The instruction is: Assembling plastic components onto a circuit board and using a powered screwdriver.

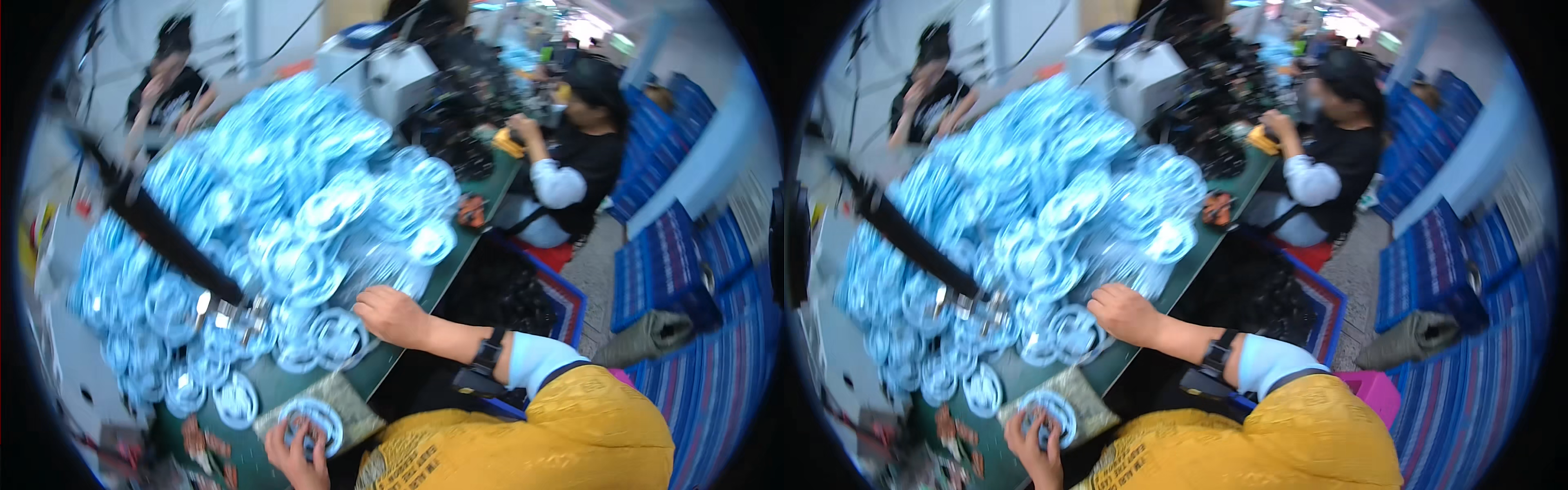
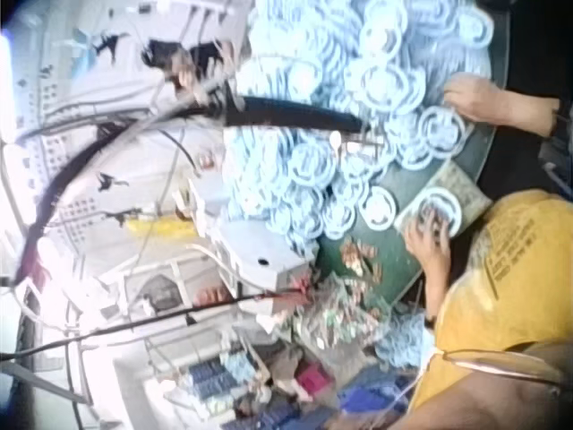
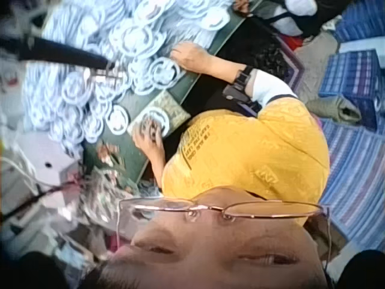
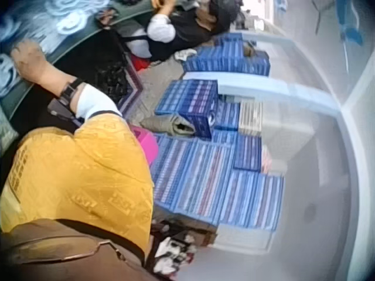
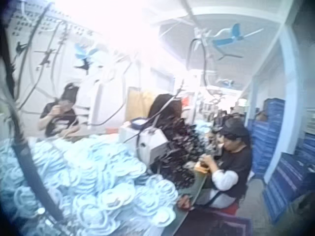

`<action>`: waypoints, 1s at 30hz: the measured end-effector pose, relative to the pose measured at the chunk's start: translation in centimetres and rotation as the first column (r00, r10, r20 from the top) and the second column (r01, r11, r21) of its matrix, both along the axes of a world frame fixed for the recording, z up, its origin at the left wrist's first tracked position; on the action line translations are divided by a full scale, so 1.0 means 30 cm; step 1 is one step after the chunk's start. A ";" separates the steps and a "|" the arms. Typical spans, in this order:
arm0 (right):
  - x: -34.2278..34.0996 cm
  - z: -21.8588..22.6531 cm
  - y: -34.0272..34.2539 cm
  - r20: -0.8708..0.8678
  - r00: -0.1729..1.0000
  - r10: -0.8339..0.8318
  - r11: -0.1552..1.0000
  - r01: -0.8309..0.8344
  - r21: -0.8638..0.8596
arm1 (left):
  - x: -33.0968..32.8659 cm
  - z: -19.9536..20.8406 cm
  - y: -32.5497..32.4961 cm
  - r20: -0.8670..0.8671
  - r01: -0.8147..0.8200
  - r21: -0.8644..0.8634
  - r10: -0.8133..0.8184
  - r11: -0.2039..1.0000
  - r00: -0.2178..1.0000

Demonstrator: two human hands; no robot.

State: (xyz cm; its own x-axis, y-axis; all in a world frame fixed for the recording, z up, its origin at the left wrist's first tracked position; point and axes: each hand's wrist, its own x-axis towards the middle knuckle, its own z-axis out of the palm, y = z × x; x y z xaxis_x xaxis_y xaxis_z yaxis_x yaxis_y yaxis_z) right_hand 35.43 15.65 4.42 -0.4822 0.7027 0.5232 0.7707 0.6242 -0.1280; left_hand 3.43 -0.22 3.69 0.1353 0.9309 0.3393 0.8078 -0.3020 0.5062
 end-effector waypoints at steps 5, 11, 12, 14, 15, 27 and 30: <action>0.183 -0.043 0.134 0.447 0.856 -0.259 0.883 0.397 -0.249 | 0.012 0.028 0.025 -0.030 0.060 -0.027 -0.061 0.998 0.998; 0.185 -0.046 0.206 0.446 0.884 -0.138 0.867 0.326 -0.378 | 0.023 0.059 0.032 -0.045 0.039 -0.037 -0.040 0.999 0.998; 0.185 -0.032 0.216 0.484 0.871 -0.084 0.866 0.304 -0.397 | 0.020 0.056 0.034 -0.046 0.038 -0.033 -0.040 0.999 0.998; 0.236 -0.053 0.249 0.463 0.885 -0.042 0.885 0.248 -0.394 | 0.015 0.051 0.037 -0.033 0.053 -0.018 -0.053 0.998 0.998; 0.255 -0.060 0.258 0.443 0.896 0.006 0.900 0.189 -0.394 | 0.016 0.053 0.039 -0.032 0.052 -0.015 -0.053 0.999 0.998; 0.215 -0.130 0.188 0.278 0.957 -0.089 0.973 0.143 -0.180 | -0.015 0.043 0.019 -0.057 0.092 0.008 -0.091 0.996 0.994; 0.286 -0.105 0.209 0.399 0.914 -0.076 0.991 0.115 -0.073 | 0.008 0.045 0.039 -0.052 0.081 -0.026 -0.082 0.996 0.995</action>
State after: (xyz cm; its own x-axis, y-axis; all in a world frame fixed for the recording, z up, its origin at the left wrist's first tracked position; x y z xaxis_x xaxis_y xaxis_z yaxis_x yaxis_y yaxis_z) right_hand 44.00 21.92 1.28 -0.5642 0.7917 0.2343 0.8256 0.5453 0.1453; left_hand 3.68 0.95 5.02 0.2280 0.9237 0.3080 0.8069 -0.3563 0.4712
